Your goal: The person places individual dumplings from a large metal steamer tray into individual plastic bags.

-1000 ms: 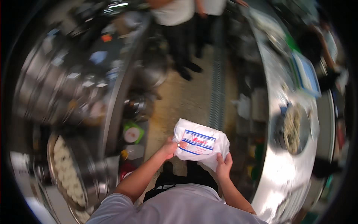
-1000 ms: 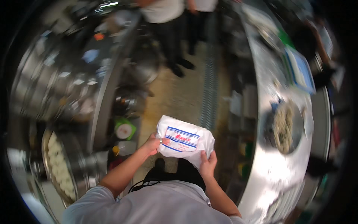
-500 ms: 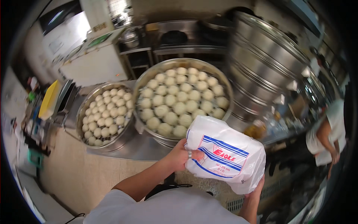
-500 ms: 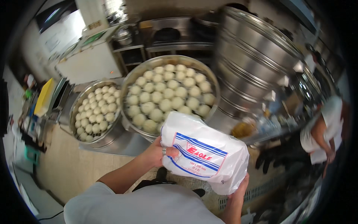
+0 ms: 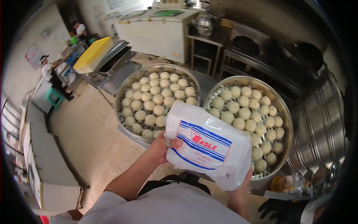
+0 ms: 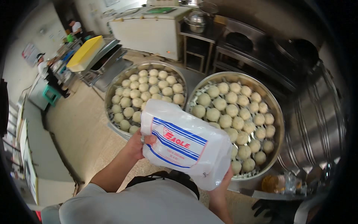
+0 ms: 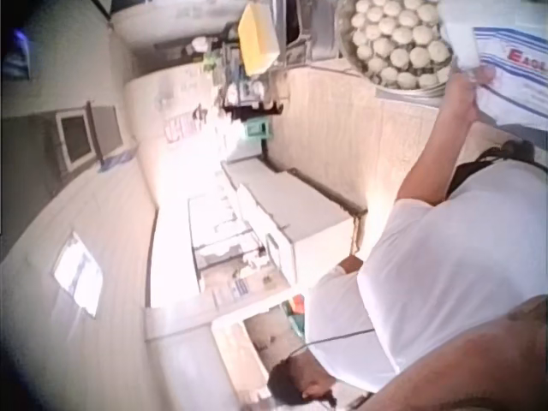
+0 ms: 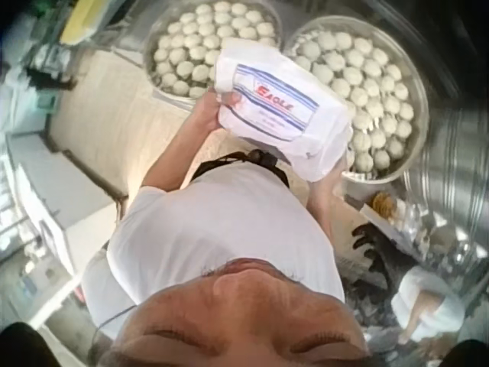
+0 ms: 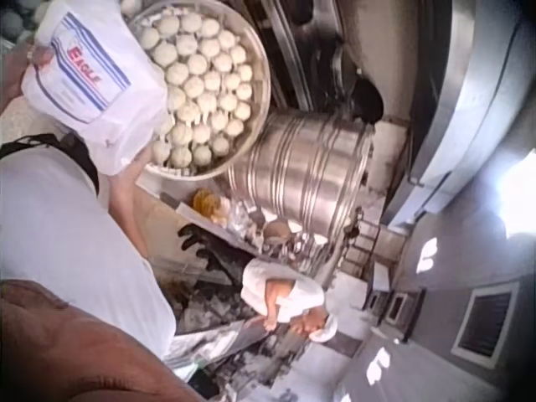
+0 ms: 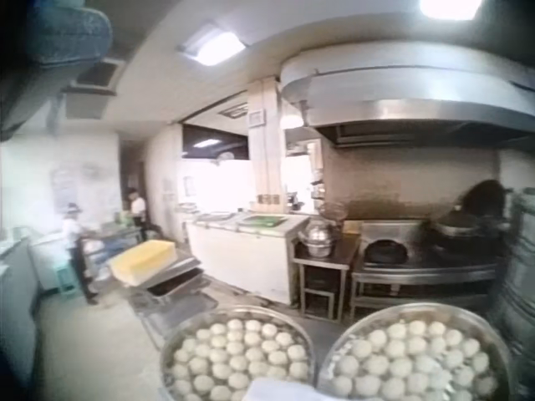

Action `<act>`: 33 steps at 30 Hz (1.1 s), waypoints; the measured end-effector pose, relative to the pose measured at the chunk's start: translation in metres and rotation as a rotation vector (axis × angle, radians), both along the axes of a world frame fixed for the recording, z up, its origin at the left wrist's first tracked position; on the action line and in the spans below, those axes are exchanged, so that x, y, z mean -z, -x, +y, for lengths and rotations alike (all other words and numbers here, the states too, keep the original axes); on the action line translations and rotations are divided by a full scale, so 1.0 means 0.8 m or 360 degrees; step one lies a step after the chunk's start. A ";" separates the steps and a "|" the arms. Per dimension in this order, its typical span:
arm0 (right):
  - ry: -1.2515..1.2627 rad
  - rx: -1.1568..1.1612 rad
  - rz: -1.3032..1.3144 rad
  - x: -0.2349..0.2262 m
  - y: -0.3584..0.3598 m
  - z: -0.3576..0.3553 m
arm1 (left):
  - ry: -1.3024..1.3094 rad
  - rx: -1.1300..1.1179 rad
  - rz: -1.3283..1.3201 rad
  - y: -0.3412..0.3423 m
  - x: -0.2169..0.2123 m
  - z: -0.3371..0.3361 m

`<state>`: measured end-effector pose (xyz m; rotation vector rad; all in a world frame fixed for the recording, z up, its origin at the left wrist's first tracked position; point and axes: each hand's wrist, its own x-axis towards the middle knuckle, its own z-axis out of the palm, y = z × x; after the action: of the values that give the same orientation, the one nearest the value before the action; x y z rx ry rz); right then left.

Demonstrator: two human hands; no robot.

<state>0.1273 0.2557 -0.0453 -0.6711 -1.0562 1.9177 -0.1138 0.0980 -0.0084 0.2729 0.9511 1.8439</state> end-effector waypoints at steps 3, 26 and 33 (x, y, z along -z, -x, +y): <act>-0.0556 -0.0301 -0.0217 0.003 0.052 -0.020 | 0.0076 -0.0139 0.0056 0.051 0.010 -0.054; -0.0107 -0.0188 -0.0516 0.112 0.481 -0.047 | 0.0523 -0.0003 0.0252 0.467 0.126 -0.087; 0.0129 -0.0096 -0.0492 0.116 0.495 -0.025 | 0.0508 0.0077 0.0542 0.494 0.124 -0.040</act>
<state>-0.2684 0.2358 -0.1384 -1.0167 -1.2029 1.9578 -0.5090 0.0658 -0.1075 0.4156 1.4418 1.5986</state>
